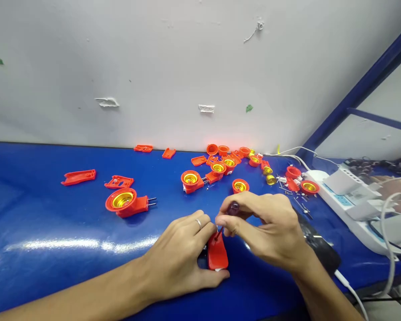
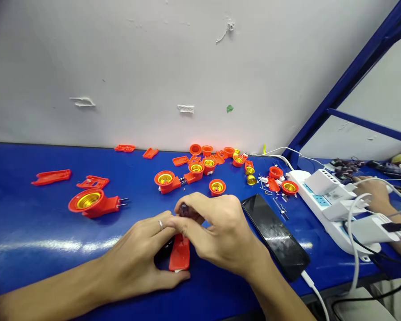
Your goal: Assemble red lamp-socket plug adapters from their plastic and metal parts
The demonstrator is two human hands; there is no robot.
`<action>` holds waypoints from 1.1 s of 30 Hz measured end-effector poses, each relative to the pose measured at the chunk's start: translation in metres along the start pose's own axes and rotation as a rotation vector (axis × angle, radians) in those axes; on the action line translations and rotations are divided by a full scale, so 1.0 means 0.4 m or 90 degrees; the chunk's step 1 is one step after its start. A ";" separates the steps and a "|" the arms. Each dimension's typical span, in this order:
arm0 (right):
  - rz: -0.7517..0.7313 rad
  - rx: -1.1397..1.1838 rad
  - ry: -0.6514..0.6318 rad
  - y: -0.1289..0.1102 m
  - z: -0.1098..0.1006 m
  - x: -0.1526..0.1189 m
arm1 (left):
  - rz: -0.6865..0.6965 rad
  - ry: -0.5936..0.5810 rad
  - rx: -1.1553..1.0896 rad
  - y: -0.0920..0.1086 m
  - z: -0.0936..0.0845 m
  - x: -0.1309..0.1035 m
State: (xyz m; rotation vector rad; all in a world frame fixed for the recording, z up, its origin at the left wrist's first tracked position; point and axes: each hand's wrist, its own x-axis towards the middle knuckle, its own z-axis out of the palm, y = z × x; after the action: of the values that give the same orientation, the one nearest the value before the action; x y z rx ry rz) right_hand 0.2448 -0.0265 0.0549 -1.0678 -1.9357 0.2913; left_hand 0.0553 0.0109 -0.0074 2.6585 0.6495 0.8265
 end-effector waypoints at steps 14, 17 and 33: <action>-0.052 0.120 -0.069 0.018 0.009 -0.005 | -0.010 -0.003 -0.004 -0.004 0.003 -0.003; -0.025 0.142 -0.064 0.020 -0.020 0.004 | -0.011 -0.007 0.022 -0.004 -0.001 0.001; -0.128 -0.265 0.002 -0.015 -0.017 0.006 | -0.023 -0.042 0.019 0.000 -0.003 -0.005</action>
State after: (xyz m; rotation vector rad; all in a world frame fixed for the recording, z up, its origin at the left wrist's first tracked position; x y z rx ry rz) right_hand 0.2460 -0.0296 0.0637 -1.1176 -2.1337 -0.2364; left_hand 0.0533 0.0101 -0.0073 2.6796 0.6969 0.7215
